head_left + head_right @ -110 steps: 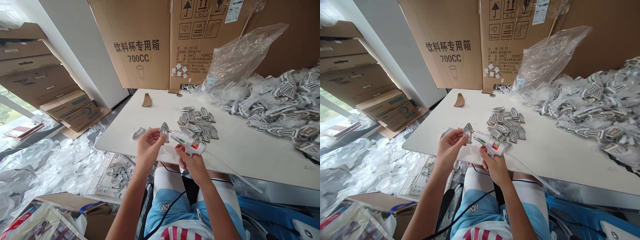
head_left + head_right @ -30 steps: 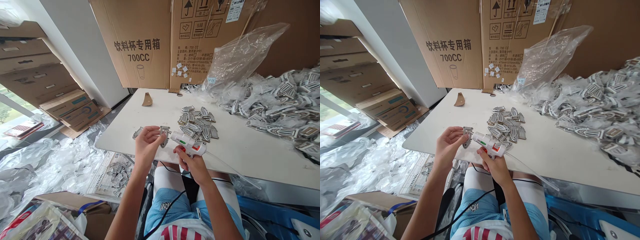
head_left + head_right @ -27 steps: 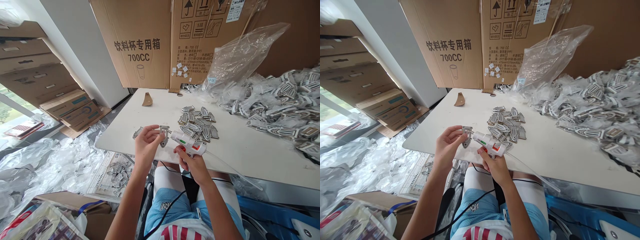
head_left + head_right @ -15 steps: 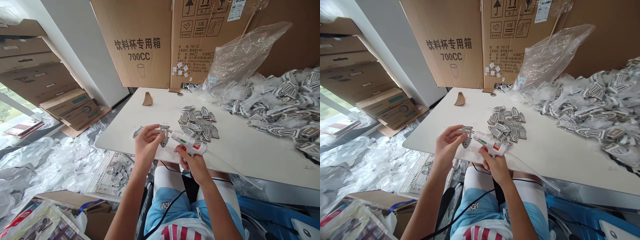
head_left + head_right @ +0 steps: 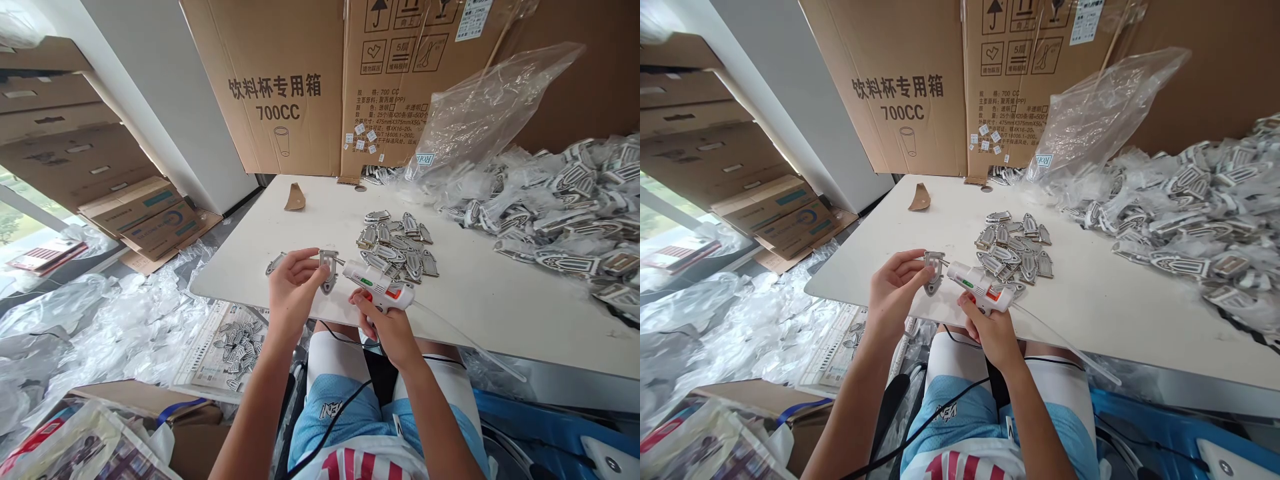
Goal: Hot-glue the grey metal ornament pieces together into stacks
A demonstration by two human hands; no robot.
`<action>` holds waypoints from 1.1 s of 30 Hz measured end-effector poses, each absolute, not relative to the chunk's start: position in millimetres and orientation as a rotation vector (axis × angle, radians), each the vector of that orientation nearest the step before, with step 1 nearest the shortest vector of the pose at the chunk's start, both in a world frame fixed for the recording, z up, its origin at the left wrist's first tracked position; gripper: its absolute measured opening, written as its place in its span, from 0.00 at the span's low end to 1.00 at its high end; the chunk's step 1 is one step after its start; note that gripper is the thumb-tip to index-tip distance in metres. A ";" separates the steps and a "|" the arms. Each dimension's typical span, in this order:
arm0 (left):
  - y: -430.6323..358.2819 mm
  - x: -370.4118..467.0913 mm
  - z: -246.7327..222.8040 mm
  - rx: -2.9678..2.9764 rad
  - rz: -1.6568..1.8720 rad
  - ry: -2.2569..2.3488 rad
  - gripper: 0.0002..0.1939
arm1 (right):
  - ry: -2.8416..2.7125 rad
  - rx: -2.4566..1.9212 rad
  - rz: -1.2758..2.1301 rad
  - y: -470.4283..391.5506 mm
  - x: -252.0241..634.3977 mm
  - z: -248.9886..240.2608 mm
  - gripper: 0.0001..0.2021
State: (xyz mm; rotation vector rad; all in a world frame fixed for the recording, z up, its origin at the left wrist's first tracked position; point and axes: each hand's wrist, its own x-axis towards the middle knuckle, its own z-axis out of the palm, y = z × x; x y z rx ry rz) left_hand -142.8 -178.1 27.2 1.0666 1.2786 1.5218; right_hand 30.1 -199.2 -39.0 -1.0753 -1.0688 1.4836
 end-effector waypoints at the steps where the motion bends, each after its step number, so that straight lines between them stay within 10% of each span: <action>1: -178.2 -142.8 27.3 1.067 1.519 1.274 0.19 | -1.069 -1.073 1.484 -199.3 30.0 -39.0 0.18; 33: -181.0 -140.1 28.7 1.127 1.511 1.316 0.17 | -1.068 -1.102 1.456 -200.0 28.7 -37.7 0.15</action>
